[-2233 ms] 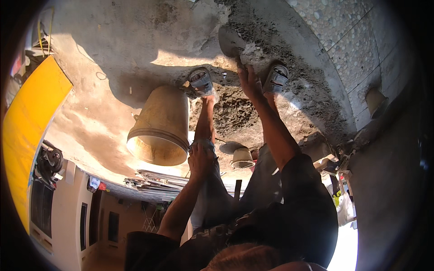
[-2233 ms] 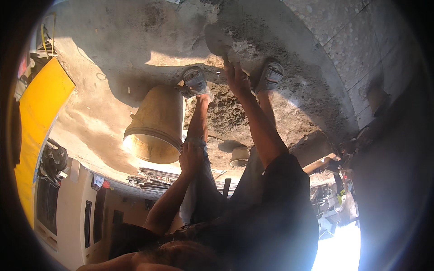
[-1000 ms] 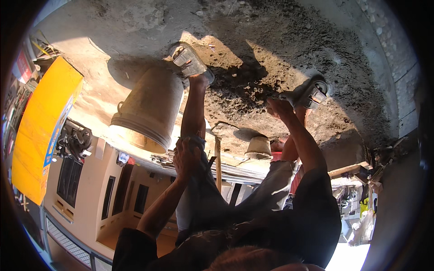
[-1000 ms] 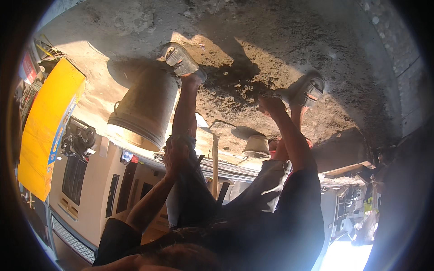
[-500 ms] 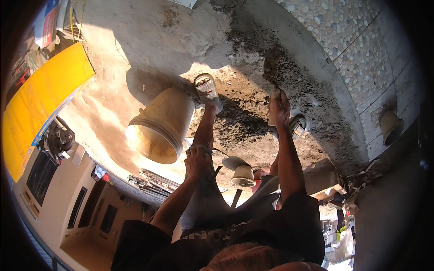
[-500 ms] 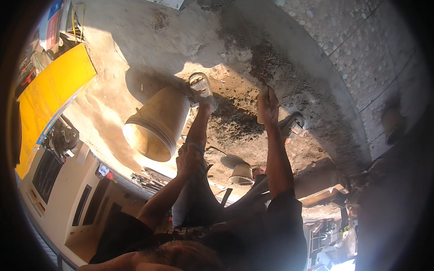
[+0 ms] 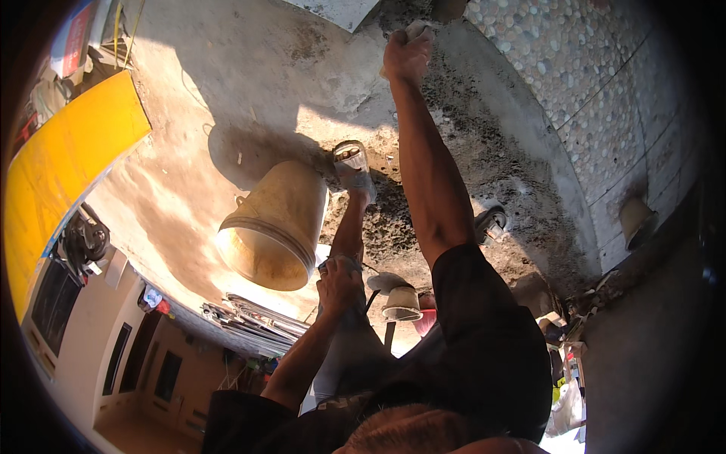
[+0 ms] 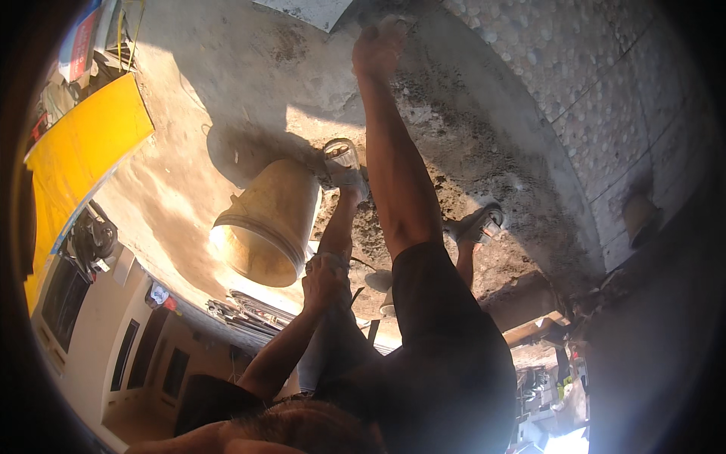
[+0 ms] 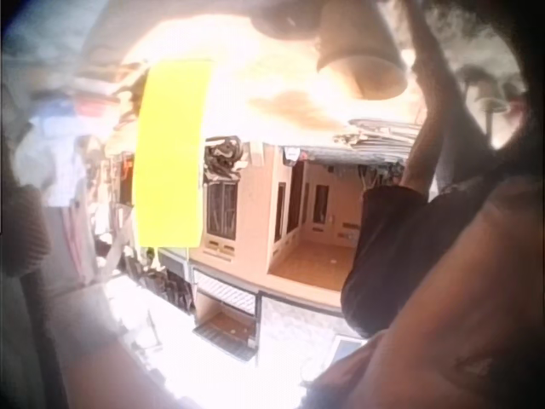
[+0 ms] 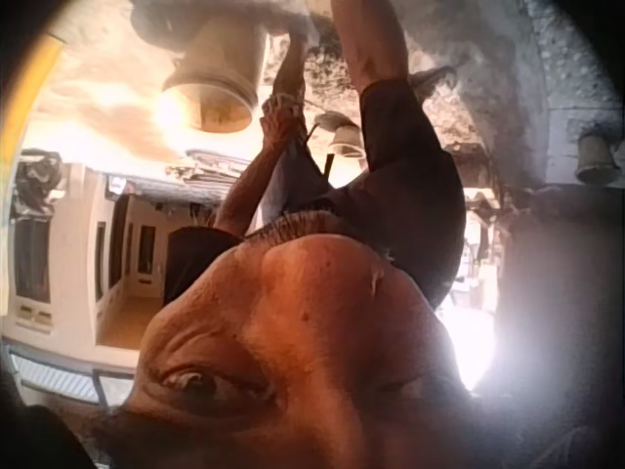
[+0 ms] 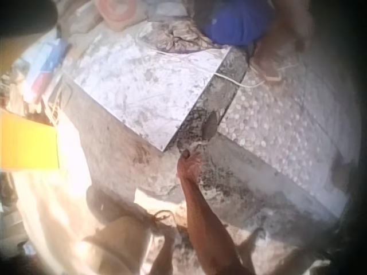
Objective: The person uses a trowel to spread and smooth wet cement onto a damaged floor area between tiles.
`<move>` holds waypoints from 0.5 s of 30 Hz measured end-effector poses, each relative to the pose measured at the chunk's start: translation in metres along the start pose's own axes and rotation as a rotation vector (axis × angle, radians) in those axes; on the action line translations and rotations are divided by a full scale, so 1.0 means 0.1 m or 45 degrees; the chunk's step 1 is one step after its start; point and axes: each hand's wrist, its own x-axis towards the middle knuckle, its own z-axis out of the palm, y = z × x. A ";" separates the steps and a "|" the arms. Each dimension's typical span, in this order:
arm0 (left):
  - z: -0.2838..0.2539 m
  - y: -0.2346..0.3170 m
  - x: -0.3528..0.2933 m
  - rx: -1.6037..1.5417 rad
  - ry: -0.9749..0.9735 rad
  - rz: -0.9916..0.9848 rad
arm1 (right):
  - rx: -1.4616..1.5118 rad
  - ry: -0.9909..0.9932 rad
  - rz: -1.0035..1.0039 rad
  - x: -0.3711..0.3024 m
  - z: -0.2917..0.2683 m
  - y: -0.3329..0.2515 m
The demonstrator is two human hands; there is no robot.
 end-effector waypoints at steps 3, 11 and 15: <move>0.03 0.00 -0.04 0.022 0.030 0.017 | -0.013 0.049 -0.018 0.01 0.00 0.08; 0.04 -0.04 0.02 0.003 0.014 0.006 | 0.614 -0.459 0.371 0.01 -0.82 0.55; 0.03 -0.03 -0.01 -0.013 0.000 0.006 | 0.588 -0.443 0.319 0.07 -0.76 0.49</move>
